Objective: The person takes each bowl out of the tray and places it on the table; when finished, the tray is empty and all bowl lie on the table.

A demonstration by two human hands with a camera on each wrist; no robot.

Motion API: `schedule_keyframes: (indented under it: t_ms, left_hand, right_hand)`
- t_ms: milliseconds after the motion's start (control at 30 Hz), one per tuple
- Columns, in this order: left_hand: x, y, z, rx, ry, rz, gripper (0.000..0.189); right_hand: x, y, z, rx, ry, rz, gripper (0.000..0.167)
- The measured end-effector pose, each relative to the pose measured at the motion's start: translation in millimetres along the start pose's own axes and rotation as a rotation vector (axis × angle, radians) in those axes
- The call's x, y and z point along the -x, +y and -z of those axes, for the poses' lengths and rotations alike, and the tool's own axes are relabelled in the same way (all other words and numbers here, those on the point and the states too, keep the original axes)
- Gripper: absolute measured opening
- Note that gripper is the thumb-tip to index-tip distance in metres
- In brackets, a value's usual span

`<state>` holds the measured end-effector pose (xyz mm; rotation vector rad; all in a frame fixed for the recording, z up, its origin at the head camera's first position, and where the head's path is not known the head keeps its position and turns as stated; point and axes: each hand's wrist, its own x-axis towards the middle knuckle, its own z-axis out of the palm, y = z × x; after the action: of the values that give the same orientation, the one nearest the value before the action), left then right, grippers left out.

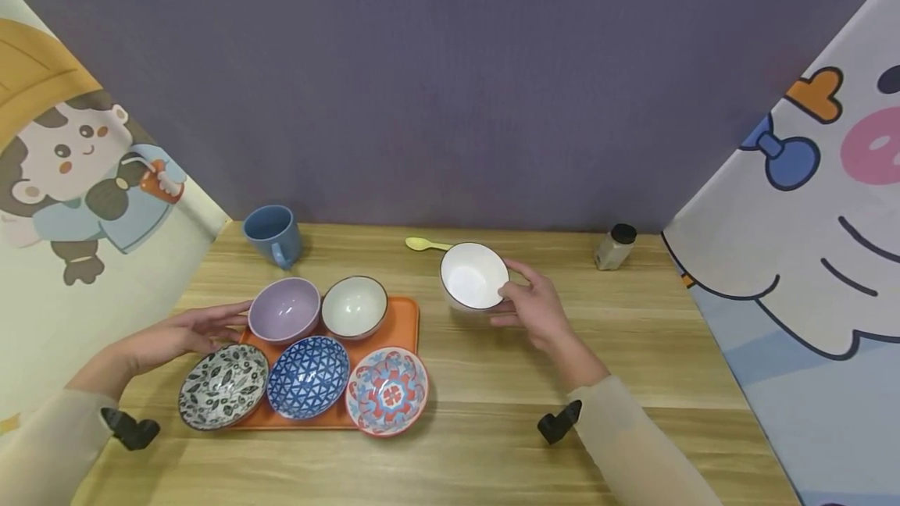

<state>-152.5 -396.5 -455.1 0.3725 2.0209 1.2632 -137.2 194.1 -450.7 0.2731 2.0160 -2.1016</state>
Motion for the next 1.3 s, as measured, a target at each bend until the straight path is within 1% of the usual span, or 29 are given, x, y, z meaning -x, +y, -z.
schedule_keyframes:
  t_ms: [233,333,467,533,633,767,867,1033,1133,1300]
  left_hand:
    - [0.1,0.2,0.5,-0.009,-0.018,-0.002,0.084]
    - [-0.7,1.0,0.9,-0.019,-0.030,-0.023,0.085]
    - [-1.0,3.0,2.4,-0.014,-0.018,-0.028,0.087]
    - [-0.2,3.3,3.1,-0.006,0.005,-0.020,0.087]
    - [0.9,1.8,3.4,-0.011,0.064,-0.007,0.083]
    - [0.0,-3.3,2.3,-0.027,0.140,-0.003,0.080]
    - [-2.3,-7.9,1.6,-0.034,0.176,0.008,0.079]
    - [-7.8,-9.1,0.5,-0.079,0.204,0.044,0.077]
    - [-11.5,-9.7,0.4,-0.087,0.207,0.055,0.075]
    - [-15.4,-16.6,-0.7,-0.089,0.212,0.062,0.070]
  right_hand:
    - [0.1,-1,8,-0.014,0.002,0.008,0.071]
    - [0.0,-2,11,-0.021,0.002,0.012,0.071]
    - [0.4,-4,15,-0.025,-0.008,0.021,0.071]
    - [0.8,-6,17,-0.021,-0.007,0.024,0.070]
    - [1.4,-8,24,-0.004,-0.001,0.030,0.070]
    - [3.9,-12,35,0.039,0.003,0.029,0.069]
    - [8.0,-15,45,0.070,-0.004,0.028,0.068]
    - [18.3,-22,61,0.101,-0.022,0.024,0.067]
    - [27.5,-28,70,0.126,-0.030,0.019,0.067]
    - [44.9,-33,88,0.189,-0.031,0.026,0.069]
